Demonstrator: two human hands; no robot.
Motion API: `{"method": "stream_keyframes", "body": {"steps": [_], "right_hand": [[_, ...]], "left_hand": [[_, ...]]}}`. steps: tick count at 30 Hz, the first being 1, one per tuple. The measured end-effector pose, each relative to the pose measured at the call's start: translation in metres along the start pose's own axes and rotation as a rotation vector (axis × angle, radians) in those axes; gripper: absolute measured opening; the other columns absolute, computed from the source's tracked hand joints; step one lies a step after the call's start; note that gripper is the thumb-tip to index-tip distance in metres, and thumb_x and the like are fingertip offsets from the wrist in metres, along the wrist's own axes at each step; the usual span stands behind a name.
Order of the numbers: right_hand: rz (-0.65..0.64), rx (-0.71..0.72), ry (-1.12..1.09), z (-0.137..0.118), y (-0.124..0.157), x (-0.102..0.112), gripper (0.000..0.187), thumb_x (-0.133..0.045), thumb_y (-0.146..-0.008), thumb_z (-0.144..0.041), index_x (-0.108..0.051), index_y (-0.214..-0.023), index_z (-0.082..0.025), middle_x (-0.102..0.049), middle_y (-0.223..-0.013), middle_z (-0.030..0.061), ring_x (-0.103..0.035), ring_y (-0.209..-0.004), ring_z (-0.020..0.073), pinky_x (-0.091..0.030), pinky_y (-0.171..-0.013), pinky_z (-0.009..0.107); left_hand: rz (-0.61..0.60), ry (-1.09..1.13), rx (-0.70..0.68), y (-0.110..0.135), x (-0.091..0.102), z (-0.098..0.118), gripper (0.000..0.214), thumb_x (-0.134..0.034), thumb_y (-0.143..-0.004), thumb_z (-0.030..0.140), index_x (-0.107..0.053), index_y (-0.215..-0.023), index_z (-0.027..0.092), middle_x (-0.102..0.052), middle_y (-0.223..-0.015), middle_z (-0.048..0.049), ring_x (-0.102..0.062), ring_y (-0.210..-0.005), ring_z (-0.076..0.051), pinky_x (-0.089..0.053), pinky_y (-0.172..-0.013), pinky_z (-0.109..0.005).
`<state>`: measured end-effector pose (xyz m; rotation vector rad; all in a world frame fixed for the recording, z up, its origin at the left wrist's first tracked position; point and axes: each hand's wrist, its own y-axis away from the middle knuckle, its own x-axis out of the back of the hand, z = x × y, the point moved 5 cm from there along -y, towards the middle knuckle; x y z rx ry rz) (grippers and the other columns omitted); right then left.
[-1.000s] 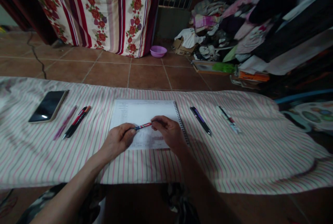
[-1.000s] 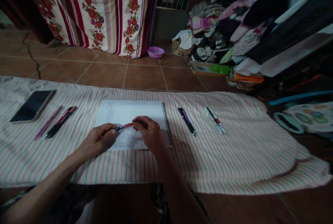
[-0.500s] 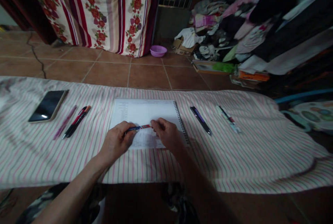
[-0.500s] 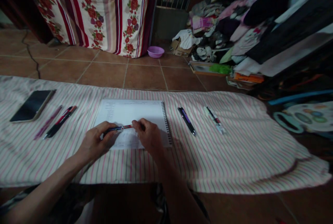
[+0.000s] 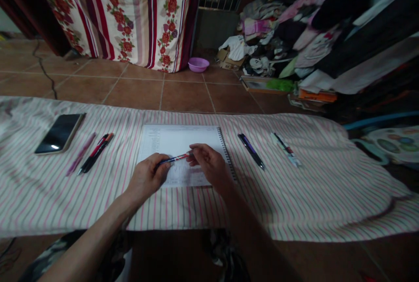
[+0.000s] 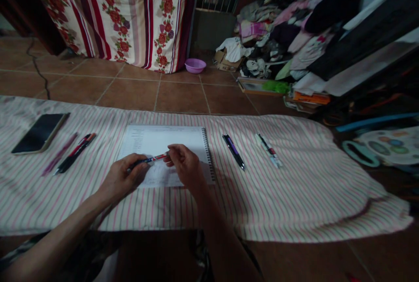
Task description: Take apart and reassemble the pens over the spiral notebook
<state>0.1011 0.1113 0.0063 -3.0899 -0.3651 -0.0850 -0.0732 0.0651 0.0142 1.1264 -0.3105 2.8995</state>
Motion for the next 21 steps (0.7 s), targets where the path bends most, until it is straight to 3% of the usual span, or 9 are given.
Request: {"method": "stream_keyframes", "body": {"steps": [5, 12, 21], "right_hand": [[-0.057, 0.010, 0.042, 0.0017, 0.0008, 0.0014, 0.027, -0.052, -0.082, -0.037, -0.062, -0.095, -0.016, -0.070, -0.073, 0.0045, -0.062, -0.058, 0.0115, -0.052, -0.057, 0.025], [-0.029, 0.026, -0.054, 0.0077, 0.0004, 0.0015, 0.030, -0.054, -0.079, -0.031, -0.058, -0.106, -0.017, -0.070, -0.090, 0.0065, -0.068, -0.076, 0.0154, -0.057, -0.067, 0.030], [-0.003, -0.099, -0.014, 0.0054, 0.0014, 0.0028, 0.022, -0.057, -0.077, -0.035, -0.058, -0.088, -0.016, -0.070, -0.070, 0.0032, -0.066, -0.056, 0.0127, -0.054, -0.053, 0.024]], "left_hand": [[-0.008, -0.001, 0.023, -0.0001, -0.0001, -0.0006, 0.024, -0.044, -0.086, 0.031, -0.062, -0.093, 0.017, -0.068, -0.085, -0.0054, -0.062, -0.079, -0.018, -0.048, -0.072, -0.030], [0.018, -0.010, 0.004, -0.0006, 0.0019, -0.0017, 0.023, -0.045, -0.085, 0.031, -0.062, -0.092, 0.017, -0.068, -0.085, -0.0056, -0.062, -0.079, -0.019, -0.048, -0.071, -0.031], [0.005, -0.021, -0.006, -0.0005, 0.0026, -0.0004, 0.022, -0.045, -0.085, 0.030, -0.062, -0.093, 0.018, -0.067, -0.085, -0.0057, -0.062, -0.078, -0.018, -0.048, -0.071, -0.030]]}}
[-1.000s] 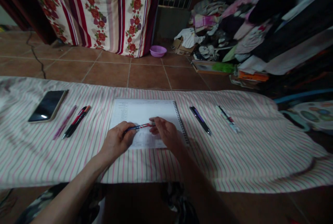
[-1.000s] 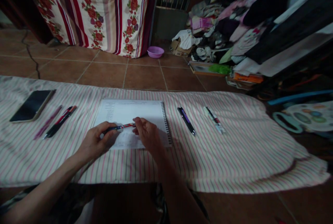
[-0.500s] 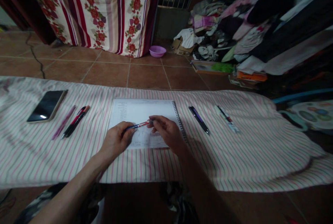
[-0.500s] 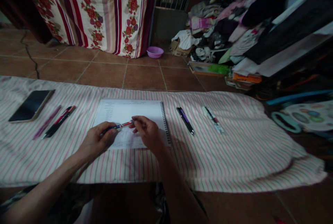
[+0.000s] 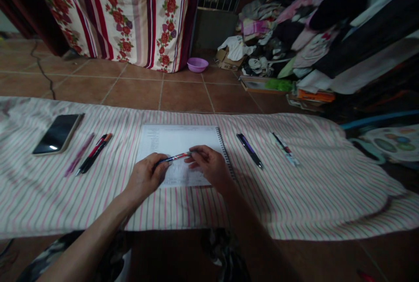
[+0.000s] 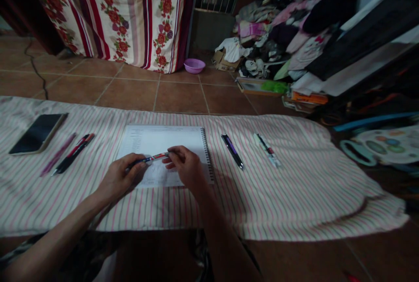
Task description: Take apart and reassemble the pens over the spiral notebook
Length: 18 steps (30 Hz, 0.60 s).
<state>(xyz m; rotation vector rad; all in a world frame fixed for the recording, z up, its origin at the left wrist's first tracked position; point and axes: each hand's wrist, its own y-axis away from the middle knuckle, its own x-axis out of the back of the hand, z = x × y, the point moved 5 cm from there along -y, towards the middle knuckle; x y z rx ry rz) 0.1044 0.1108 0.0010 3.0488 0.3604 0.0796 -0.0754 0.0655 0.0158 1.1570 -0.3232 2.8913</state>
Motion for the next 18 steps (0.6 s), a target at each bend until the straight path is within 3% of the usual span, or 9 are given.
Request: {"method": "stream_keyframes", "body": {"steps": [5, 12, 15, 18], "right_hand": [[0.042, 0.023, 0.180, -0.007, 0.003, 0.001, 0.026, -0.054, -0.079, -0.042, -0.057, -0.071, -0.017, -0.064, -0.061, 0.0003, -0.061, -0.048, 0.0103, -0.049, -0.045, 0.019], [0.063, 0.104, 0.425, -0.014, 0.006, 0.002, 0.032, -0.048, -0.084, -0.043, -0.056, -0.065, -0.019, -0.061, -0.055, -0.0008, -0.059, -0.045, 0.0097, -0.045, -0.046, 0.018], [0.055, 0.127, 0.430, -0.014, 0.006, 0.002, 0.028, -0.047, -0.084, -0.042, -0.061, -0.073, -0.020, -0.065, -0.061, 0.0005, -0.062, -0.050, 0.0117, -0.048, -0.049, 0.020], [0.059, 0.147, 0.395, -0.015, 0.006, 0.001, 0.027, -0.047, -0.085, -0.038, -0.063, -0.096, -0.019, -0.068, -0.064, 0.0016, -0.065, -0.057, 0.0134, -0.051, -0.055, 0.022]], "left_hand": [[-0.003, 0.011, -0.063, -0.001, 0.000, 0.002, 0.020, -0.045, -0.085, 0.028, -0.062, -0.091, 0.019, -0.066, -0.082, -0.0048, -0.061, -0.078, -0.017, -0.048, -0.071, -0.029], [-0.034, 0.005, -0.061, 0.001, -0.004, 0.002, 0.022, -0.044, -0.087, 0.030, -0.062, -0.092, 0.019, -0.065, -0.080, -0.0042, -0.061, -0.076, -0.017, -0.047, -0.070, -0.029], [-0.032, 0.026, -0.028, 0.001, -0.006, 0.000, 0.024, -0.044, -0.087, 0.032, -0.062, -0.092, 0.019, -0.066, -0.080, -0.0045, -0.061, -0.075, -0.017, -0.048, -0.070, -0.029], [-0.033, 0.059, 0.022, 0.002, -0.007, -0.003, 0.024, -0.045, -0.087, 0.033, -0.063, -0.093, 0.018, -0.067, -0.081, -0.0051, -0.062, -0.074, -0.017, -0.048, -0.069, -0.029]]}}
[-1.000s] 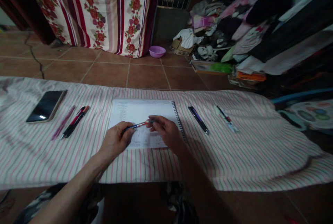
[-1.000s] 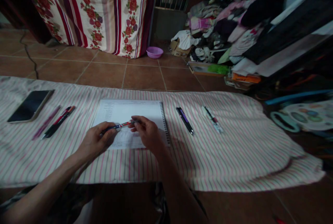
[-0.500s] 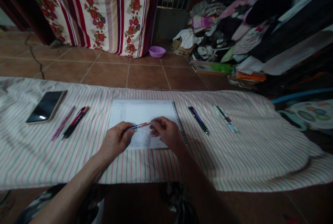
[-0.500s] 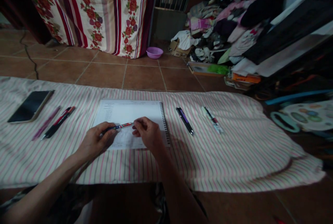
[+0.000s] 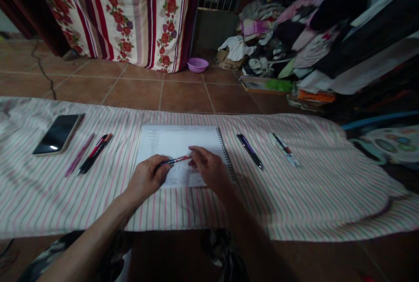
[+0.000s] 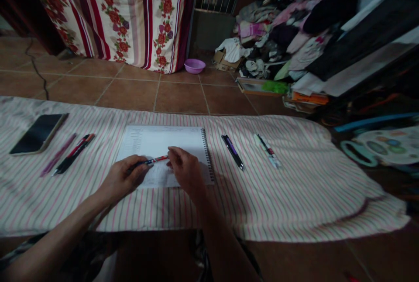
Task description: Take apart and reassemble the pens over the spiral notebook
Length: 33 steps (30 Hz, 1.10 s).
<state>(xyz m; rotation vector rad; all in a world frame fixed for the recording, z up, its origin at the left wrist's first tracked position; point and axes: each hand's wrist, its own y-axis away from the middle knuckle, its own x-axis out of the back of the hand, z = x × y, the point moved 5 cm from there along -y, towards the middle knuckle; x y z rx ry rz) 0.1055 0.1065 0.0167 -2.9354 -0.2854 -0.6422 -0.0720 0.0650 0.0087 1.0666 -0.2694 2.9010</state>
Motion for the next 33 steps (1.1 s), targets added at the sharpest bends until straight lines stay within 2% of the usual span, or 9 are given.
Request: {"method": "stream_keyframes", "body": {"steps": [4, 9, 14, 17, 19, 22, 25, 28, 33], "right_hand": [[-0.003, 0.005, -0.159, 0.002, 0.000, -0.003, 0.030, -0.049, -0.083, -0.035, -0.056, -0.107, -0.018, -0.070, -0.073, 0.0034, -0.067, -0.062, 0.0137, -0.054, -0.059, 0.025], [-0.004, -0.044, -0.274, 0.008, -0.001, -0.004, 0.020, -0.055, -0.079, -0.033, -0.058, -0.092, -0.017, -0.069, -0.071, 0.0038, -0.067, -0.062, 0.0150, -0.055, -0.059, 0.027], [-0.037, -0.062, -0.076, 0.005, 0.000, -0.001, 0.018, -0.053, -0.080, -0.035, -0.059, -0.078, -0.019, -0.066, -0.065, 0.0008, -0.065, -0.055, 0.0129, -0.050, -0.051, 0.021], [-0.041, -0.038, 0.090, 0.000, 0.002, 0.002, 0.030, -0.047, -0.084, -0.041, -0.056, -0.065, -0.019, -0.063, -0.057, -0.0007, -0.062, -0.047, 0.0113, -0.046, -0.048, 0.020], [-0.039, -0.044, 0.107, 0.000, 0.002, 0.003, 0.036, -0.045, -0.085, -0.045, -0.055, -0.061, -0.019, -0.062, -0.054, -0.0002, -0.060, -0.045, 0.0113, -0.046, -0.047, 0.021], [-0.052, -0.083, -0.037, 0.004, 0.003, 0.001, 0.035, -0.042, -0.086, -0.047, -0.061, -0.084, -0.019, -0.066, -0.062, 0.0015, -0.064, -0.054, 0.0128, -0.050, -0.052, 0.022], [-0.040, -0.059, -0.224, 0.007, 0.001, -0.001, 0.038, -0.049, -0.083, -0.045, -0.054, -0.110, -0.019, -0.068, -0.076, 0.0030, -0.067, -0.065, 0.0143, -0.054, -0.059, 0.024], [-0.006, -0.006, -0.316, 0.009, -0.001, -0.001, 0.032, -0.057, -0.078, -0.039, -0.056, -0.103, -0.019, -0.067, -0.085, 0.0043, -0.068, -0.070, 0.0151, -0.055, -0.062, 0.026], [-0.003, -0.073, -0.261, 0.013, -0.001, 0.001, 0.019, -0.057, -0.077, -0.034, -0.062, -0.086, -0.017, -0.067, -0.066, 0.0020, -0.066, -0.062, 0.0144, -0.054, -0.059, 0.025]], "left_hand": [[-0.006, 0.038, 0.065, 0.000, -0.002, -0.004, 0.026, -0.046, -0.086, 0.035, -0.063, -0.093, 0.018, -0.068, -0.081, -0.0053, -0.062, -0.073, -0.018, -0.049, -0.065, -0.028], [-0.003, 0.026, 0.075, -0.001, -0.001, -0.005, 0.025, -0.046, -0.086, 0.035, -0.063, -0.093, 0.018, -0.069, -0.082, -0.0051, -0.063, -0.074, -0.018, -0.049, -0.066, -0.028], [0.026, -0.025, -0.037, -0.001, 0.004, 0.001, 0.022, -0.046, -0.085, 0.030, -0.063, -0.092, 0.019, -0.068, -0.084, -0.0053, -0.062, -0.079, -0.018, -0.048, -0.072, -0.029], [0.010, -0.038, -0.087, 0.000, 0.004, 0.004, 0.021, -0.046, -0.086, 0.029, -0.063, -0.093, 0.019, -0.066, -0.082, -0.0047, -0.062, -0.078, -0.017, -0.047, -0.071, -0.028], [0.000, -0.035, -0.093, 0.001, 0.004, 0.004, 0.021, -0.046, -0.086, 0.029, -0.063, -0.093, 0.019, -0.066, -0.081, -0.0044, -0.061, -0.077, -0.017, -0.047, -0.071, -0.028], [-0.005, 0.011, -0.036, 0.001, 0.001, 0.000, 0.022, -0.046, -0.086, 0.031, -0.063, -0.092, 0.018, -0.066, -0.081, -0.0046, -0.062, -0.076, -0.017, -0.047, -0.070, -0.028], [-0.001, 0.083, 0.052, 0.001, -0.002, -0.005, 0.026, -0.046, -0.086, 0.034, -0.063, -0.092, 0.016, -0.067, -0.079, -0.0047, -0.062, -0.072, -0.017, -0.048, -0.067, -0.027], [0.003, 0.115, 0.098, 0.000, -0.004, -0.009, 0.028, -0.047, -0.085, 0.037, -0.064, -0.092, 0.015, -0.067, -0.073, -0.0044, -0.061, -0.067, -0.016, -0.048, -0.062, -0.027], [0.015, 0.086, 0.085, 0.000, -0.003, -0.006, 0.028, -0.047, -0.084, 0.037, -0.064, -0.092, 0.016, -0.068, -0.078, -0.0051, -0.061, -0.069, -0.017, -0.048, -0.063, -0.027]]}}
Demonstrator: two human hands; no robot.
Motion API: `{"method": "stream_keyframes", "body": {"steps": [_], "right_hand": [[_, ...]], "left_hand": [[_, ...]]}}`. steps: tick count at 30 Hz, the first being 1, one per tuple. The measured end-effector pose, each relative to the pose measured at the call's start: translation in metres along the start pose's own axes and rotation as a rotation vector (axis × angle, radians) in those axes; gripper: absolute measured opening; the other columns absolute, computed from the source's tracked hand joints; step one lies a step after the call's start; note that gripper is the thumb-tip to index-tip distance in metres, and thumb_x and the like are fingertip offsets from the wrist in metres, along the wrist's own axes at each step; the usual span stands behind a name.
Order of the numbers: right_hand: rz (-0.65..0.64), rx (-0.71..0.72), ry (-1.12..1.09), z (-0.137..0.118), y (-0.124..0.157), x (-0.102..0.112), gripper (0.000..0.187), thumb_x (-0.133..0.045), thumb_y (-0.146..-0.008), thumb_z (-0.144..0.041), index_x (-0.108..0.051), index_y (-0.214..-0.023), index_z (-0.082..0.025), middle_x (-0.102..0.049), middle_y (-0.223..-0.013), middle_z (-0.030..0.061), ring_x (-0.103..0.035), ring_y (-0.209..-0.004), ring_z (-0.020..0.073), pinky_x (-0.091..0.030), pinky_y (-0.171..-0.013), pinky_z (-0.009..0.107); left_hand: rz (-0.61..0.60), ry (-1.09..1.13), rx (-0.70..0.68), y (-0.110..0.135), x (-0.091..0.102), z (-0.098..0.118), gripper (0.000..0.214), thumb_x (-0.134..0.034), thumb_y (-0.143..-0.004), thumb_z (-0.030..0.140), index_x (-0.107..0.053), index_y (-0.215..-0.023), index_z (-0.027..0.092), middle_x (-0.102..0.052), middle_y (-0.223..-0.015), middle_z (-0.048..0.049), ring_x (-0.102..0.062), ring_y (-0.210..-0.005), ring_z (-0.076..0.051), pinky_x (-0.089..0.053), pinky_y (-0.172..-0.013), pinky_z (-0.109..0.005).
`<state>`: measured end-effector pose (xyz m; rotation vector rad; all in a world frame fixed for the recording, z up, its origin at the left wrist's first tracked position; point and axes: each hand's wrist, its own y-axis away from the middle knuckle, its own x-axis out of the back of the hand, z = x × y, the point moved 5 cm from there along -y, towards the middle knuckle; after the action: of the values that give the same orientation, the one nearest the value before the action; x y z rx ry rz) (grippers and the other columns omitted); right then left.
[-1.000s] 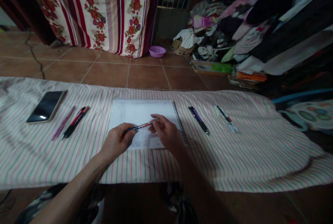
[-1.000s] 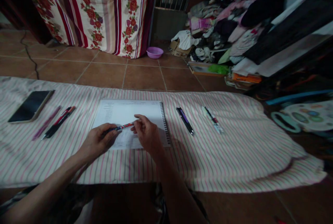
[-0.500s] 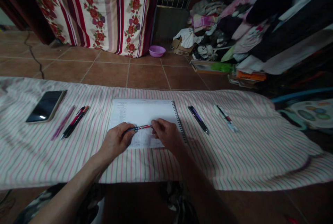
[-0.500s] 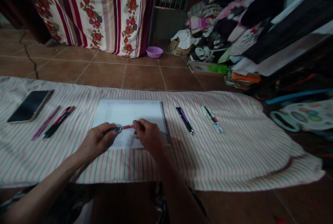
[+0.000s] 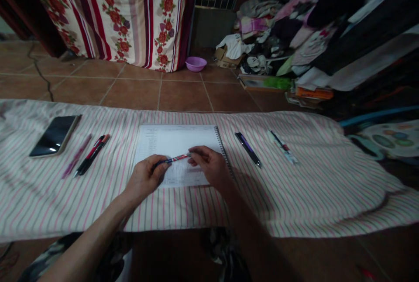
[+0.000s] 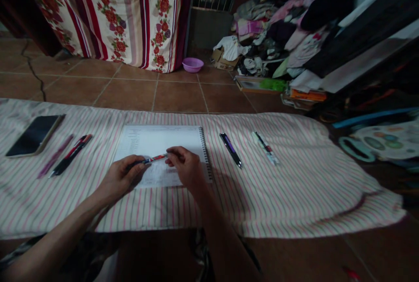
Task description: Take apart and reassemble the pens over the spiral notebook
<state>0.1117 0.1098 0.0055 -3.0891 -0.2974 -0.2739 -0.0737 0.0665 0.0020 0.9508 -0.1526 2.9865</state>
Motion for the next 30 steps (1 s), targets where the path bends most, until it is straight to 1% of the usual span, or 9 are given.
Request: {"method": "stream_keyframes", "body": {"steps": [8, 10, 12, 14, 17, 20, 25, 27, 30], "right_hand": [[0.006, 0.054, 0.348, -0.011, 0.003, 0.001, 0.029, -0.046, -0.085, -0.039, -0.057, -0.068, -0.018, -0.064, -0.061, 0.0009, -0.063, -0.051, 0.0123, -0.048, -0.051, 0.022], [0.008, 0.049, 0.301, -0.010, 0.003, 0.001, 0.026, -0.047, -0.084, -0.039, -0.060, -0.075, -0.019, -0.065, -0.064, 0.0017, -0.065, -0.056, 0.0133, -0.049, -0.054, 0.022], [0.005, 0.032, 0.183, -0.007, 0.002, 0.000, 0.024, -0.050, -0.082, -0.039, -0.062, -0.089, -0.019, -0.068, -0.069, 0.0024, -0.067, -0.061, 0.0146, -0.051, -0.056, 0.023], [0.003, 0.022, 0.084, -0.005, 0.001, -0.001, 0.026, -0.054, -0.079, -0.037, -0.062, -0.095, -0.018, -0.069, -0.070, 0.0026, -0.068, -0.064, 0.0152, -0.053, -0.059, 0.024], [0.005, 0.024, 0.040, -0.003, 0.000, -0.001, 0.020, -0.057, -0.076, -0.033, -0.065, -0.088, -0.018, -0.068, -0.067, 0.0020, -0.067, -0.064, 0.0151, -0.053, -0.060, 0.024], [-0.007, 0.012, 0.087, -0.005, 0.000, 0.000, 0.018, -0.056, -0.077, -0.034, -0.064, -0.080, -0.018, -0.066, -0.065, 0.0012, -0.066, -0.060, 0.0138, -0.051, -0.056, 0.023], [0.000, 0.013, 0.219, -0.009, 0.002, 0.001, 0.028, -0.051, -0.081, -0.042, -0.059, -0.067, -0.018, -0.064, -0.060, 0.0013, -0.063, -0.052, 0.0129, -0.049, -0.050, 0.022], [0.009, 0.012, 0.163, -0.008, 0.002, 0.001, 0.028, -0.052, -0.080, -0.043, -0.061, -0.072, -0.018, -0.065, -0.062, 0.0013, -0.064, -0.054, 0.0131, -0.050, -0.052, 0.022], [0.006, 0.015, 0.007, -0.005, 0.000, 0.000, 0.026, -0.057, -0.077, -0.040, -0.063, -0.089, -0.018, -0.067, -0.069, 0.0017, -0.067, -0.063, 0.0141, -0.053, -0.059, 0.024]], "left_hand": [[-0.007, -0.095, -0.130, 0.000, 0.002, 0.010, 0.026, -0.045, -0.086, 0.034, -0.063, -0.092, 0.017, -0.067, -0.081, -0.0052, -0.062, -0.077, -0.018, -0.047, -0.071, -0.029], [-0.009, -0.091, -0.123, 0.000, 0.002, 0.008, 0.026, -0.044, -0.086, 0.034, -0.063, -0.092, 0.017, -0.067, -0.081, -0.0050, -0.062, -0.076, -0.018, -0.047, -0.070, -0.029], [-0.005, -0.077, -0.099, 0.000, 0.002, 0.006, 0.026, -0.045, -0.086, 0.035, -0.063, -0.092, 0.017, -0.067, -0.082, -0.0048, -0.062, -0.076, -0.018, -0.047, -0.069, -0.028], [-0.005, -0.071, -0.077, -0.001, 0.002, 0.003, 0.026, -0.045, -0.086, 0.034, -0.063, -0.092, 0.017, -0.068, -0.083, -0.0050, -0.062, -0.077, -0.018, -0.047, -0.070, -0.029], [-0.002, -0.075, -0.071, -0.001, 0.002, 0.002, 0.026, -0.045, -0.086, 0.034, -0.063, -0.092, 0.016, -0.068, -0.084, -0.0056, -0.062, -0.077, -0.018, -0.047, -0.070, -0.030], [0.016, -0.094, -0.085, -0.001, 0.003, 0.006, 0.025, -0.045, -0.086, 0.033, -0.063, -0.091, 0.016, -0.067, -0.082, -0.0057, -0.062, -0.076, -0.018, -0.047, -0.070, -0.030], [0.017, -0.124, -0.163, 0.000, 0.005, 0.015, 0.025, -0.044, -0.086, 0.032, -0.063, -0.091, 0.017, -0.067, -0.081, -0.0053, -0.061, -0.075, -0.018, -0.048, -0.069, -0.029], [0.017, -0.120, -0.160, 0.000, 0.005, 0.015, 0.025, -0.044, -0.086, 0.033, -0.063, -0.091, 0.018, -0.067, -0.080, -0.0051, -0.062, -0.075, -0.018, -0.048, -0.069, -0.029], [0.017, -0.106, -0.123, 0.000, 0.004, 0.010, 0.025, -0.045, -0.086, 0.034, -0.063, -0.092, 0.018, -0.068, -0.081, -0.0050, -0.062, -0.076, -0.018, -0.048, -0.070, -0.029]]}}
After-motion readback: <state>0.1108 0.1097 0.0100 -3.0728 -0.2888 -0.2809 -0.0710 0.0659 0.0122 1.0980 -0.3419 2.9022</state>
